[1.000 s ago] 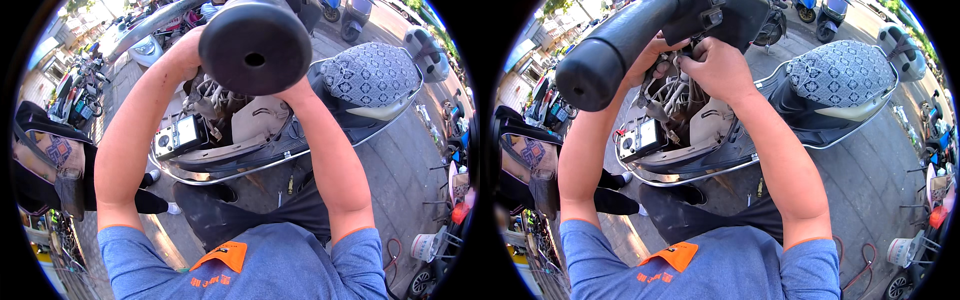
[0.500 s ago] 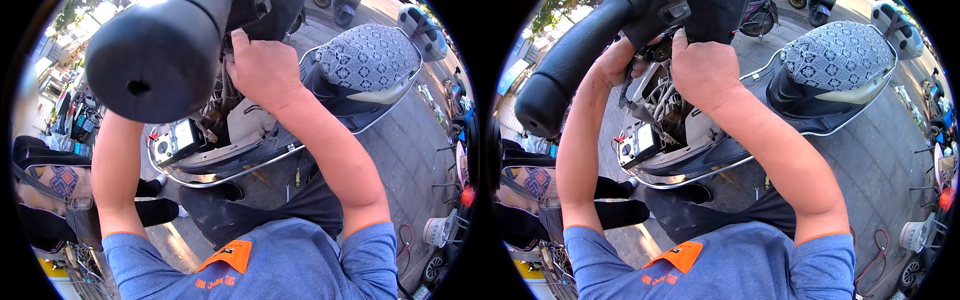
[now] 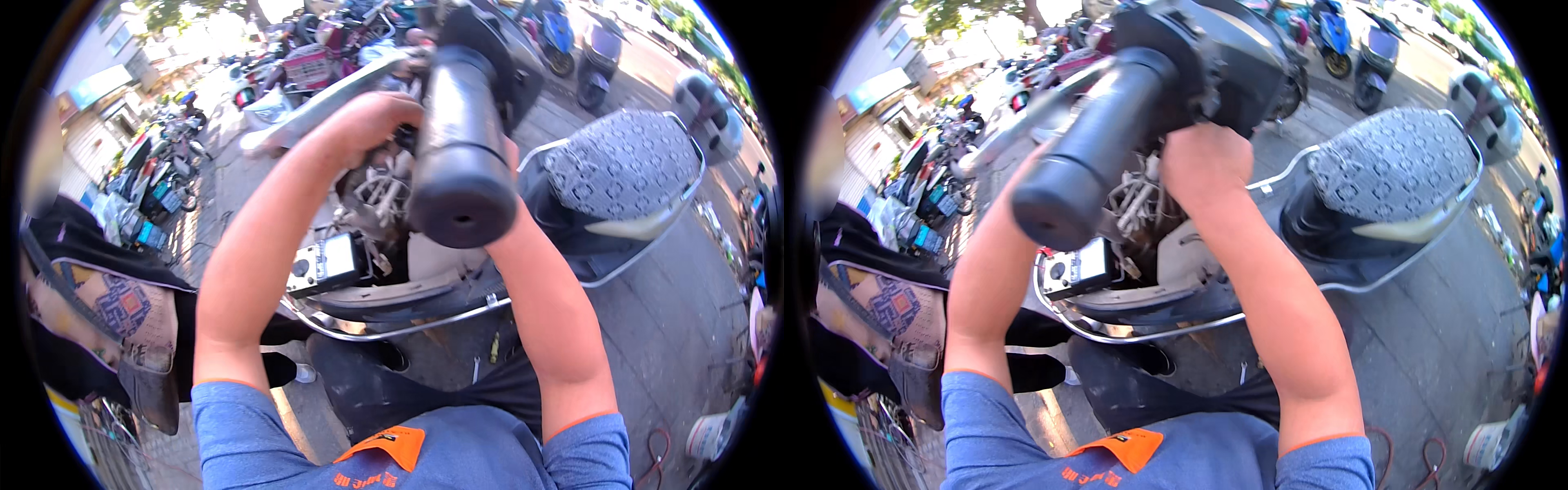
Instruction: The person repairs a motorcycle by manipulating wires and electrical components behind the front panel with their hands. They use a multimeter to check connections and handle various small wires and connectors.
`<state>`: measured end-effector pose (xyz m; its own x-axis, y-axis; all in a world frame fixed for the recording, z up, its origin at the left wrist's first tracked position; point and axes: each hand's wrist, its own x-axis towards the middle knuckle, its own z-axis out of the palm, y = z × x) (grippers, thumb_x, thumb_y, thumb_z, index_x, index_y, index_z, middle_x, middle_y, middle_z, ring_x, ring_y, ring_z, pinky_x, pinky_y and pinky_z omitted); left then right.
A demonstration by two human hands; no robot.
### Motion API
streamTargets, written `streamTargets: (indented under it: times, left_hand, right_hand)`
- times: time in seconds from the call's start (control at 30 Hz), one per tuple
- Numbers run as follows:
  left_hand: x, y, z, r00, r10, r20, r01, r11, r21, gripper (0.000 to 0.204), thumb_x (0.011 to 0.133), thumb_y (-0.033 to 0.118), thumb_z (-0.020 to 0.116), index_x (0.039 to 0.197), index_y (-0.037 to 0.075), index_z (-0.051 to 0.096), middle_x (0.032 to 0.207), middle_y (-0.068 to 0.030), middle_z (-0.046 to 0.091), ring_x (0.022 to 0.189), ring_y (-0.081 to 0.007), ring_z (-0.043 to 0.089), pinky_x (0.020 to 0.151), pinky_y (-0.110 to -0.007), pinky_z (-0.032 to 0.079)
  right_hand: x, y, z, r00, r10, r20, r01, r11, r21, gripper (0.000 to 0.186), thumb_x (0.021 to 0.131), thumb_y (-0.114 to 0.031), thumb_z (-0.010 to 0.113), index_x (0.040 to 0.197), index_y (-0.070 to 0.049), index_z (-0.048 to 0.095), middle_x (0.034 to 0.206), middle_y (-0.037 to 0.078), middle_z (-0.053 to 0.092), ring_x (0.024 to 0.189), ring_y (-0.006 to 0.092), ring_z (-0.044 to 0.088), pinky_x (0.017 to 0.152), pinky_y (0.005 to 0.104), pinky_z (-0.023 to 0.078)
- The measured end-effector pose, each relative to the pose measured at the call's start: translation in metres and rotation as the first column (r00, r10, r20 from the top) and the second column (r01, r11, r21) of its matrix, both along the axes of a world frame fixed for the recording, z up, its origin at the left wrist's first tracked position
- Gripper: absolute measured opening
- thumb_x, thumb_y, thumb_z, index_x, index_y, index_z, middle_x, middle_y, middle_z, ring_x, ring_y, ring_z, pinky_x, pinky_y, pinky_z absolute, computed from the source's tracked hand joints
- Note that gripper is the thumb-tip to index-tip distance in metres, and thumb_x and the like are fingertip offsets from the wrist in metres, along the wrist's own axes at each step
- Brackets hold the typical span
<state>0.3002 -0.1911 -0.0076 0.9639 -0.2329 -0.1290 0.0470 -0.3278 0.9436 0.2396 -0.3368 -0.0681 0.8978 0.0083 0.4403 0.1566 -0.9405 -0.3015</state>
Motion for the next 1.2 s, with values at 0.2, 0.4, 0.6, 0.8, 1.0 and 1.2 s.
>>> streamTargets:
  times: [0.2, 0.4, 0.6, 0.8, 1.0, 1.2]
  left_hand:
    - [0.015, 0.001, -0.004, 0.974, -0.227, 0.006, 0.219, 0.945, 0.242, 0.030, 0.100, 0.023, 0.066, 0.121, 0.003, 0.071, 0.089, -0.0033, 0.068, 0.058, -0.0081, 0.061, 0.049, -0.027, 0.051]
    - [0.030, -0.014, -0.016, 0.965, -0.255, 0.058, 0.249, 0.963, 0.106, 0.027, 0.088, 0.038, 0.068, 0.087, 0.011, 0.070, 0.066, -0.0011, 0.053, 0.045, -0.0108, 0.048, 0.041, -0.028, 0.037]
    - [0.055, 0.005, -0.029, 0.975, -0.137, -0.172, 0.117, 0.986, -0.123, 0.024, 0.086, 0.035, 0.070, 0.089, 0.012, 0.070, 0.072, 0.0000, 0.062, 0.047, -0.0071, 0.045, 0.040, -0.023, 0.031]
    - [0.022, -0.001, -0.010, 0.973, -0.078, -0.215, 0.042, 0.985, -0.168, 0.021, 0.089, 0.027, 0.070, 0.096, 0.007, 0.072, 0.081, -0.0032, 0.066, 0.048, -0.0075, 0.047, 0.039, -0.021, 0.034]
    - [0.027, 0.017, -0.012, 0.928, -0.273, -0.255, 0.167, 0.913, -0.371, 0.028, 0.099, 0.021, 0.065, 0.114, -0.002, 0.067, 0.099, -0.0142, 0.071, 0.071, -0.0149, 0.065, 0.058, -0.026, 0.050]
    - [0.008, 0.022, -0.020, 0.969, -0.199, -0.144, 0.126, 0.905, -0.405, 0.027, 0.103, 0.023, 0.066, 0.120, 0.001, 0.068, 0.100, -0.0144, 0.077, 0.060, -0.0082, 0.067, 0.045, -0.019, 0.050]
  right_hand:
    - [0.033, -0.027, -0.044, 0.984, 0.019, 0.179, -0.056, 0.978, 0.202, 0.014, 0.095, -0.024, 0.070, 0.096, -0.011, 0.072, 0.091, 0.013, 0.071, 0.092, 0.0358, 0.071, 0.084, 0.0471, 0.055]
    - [0.042, -0.044, -0.049, 0.948, 0.172, 0.268, -0.293, 0.804, 0.517, 0.010, 0.095, -0.010, 0.079, 0.101, -0.007, 0.072, 0.094, 0.005, 0.070, 0.087, 0.0174, 0.067, 0.082, 0.0368, 0.054]
    - [0.011, -0.036, -0.016, 0.895, 0.377, 0.239, -0.379, 0.358, 0.853, 0.025, 0.101, -0.018, 0.066, 0.101, 0.004, 0.077, 0.082, 0.003, 0.072, 0.075, 0.0067, 0.059, 0.070, 0.0296, 0.049]
    - [-0.044, -0.058, -0.023, 0.885, 0.292, 0.363, -0.433, 0.227, 0.872, 0.018, 0.108, -0.014, 0.064, 0.108, 0.002, 0.071, 0.087, -0.005, 0.064, 0.078, 0.0018, 0.051, 0.068, 0.0213, 0.041]
    - [-0.074, -0.095, -0.093, 0.972, 0.142, 0.187, -0.206, 0.137, 0.969, 0.013, 0.108, -0.011, 0.064, 0.104, -0.001, 0.071, 0.083, -0.009, 0.056, 0.072, 0.0010, 0.043, 0.062, 0.0218, 0.035]
    - [-0.076, -0.105, -0.130, 0.989, -0.132, 0.070, 0.067, 0.814, 0.578, 0.014, 0.091, -0.019, 0.075, 0.089, -0.005, 0.076, 0.065, 0.012, 0.064, 0.058, 0.0273, 0.064, 0.057, 0.0391, 0.048]
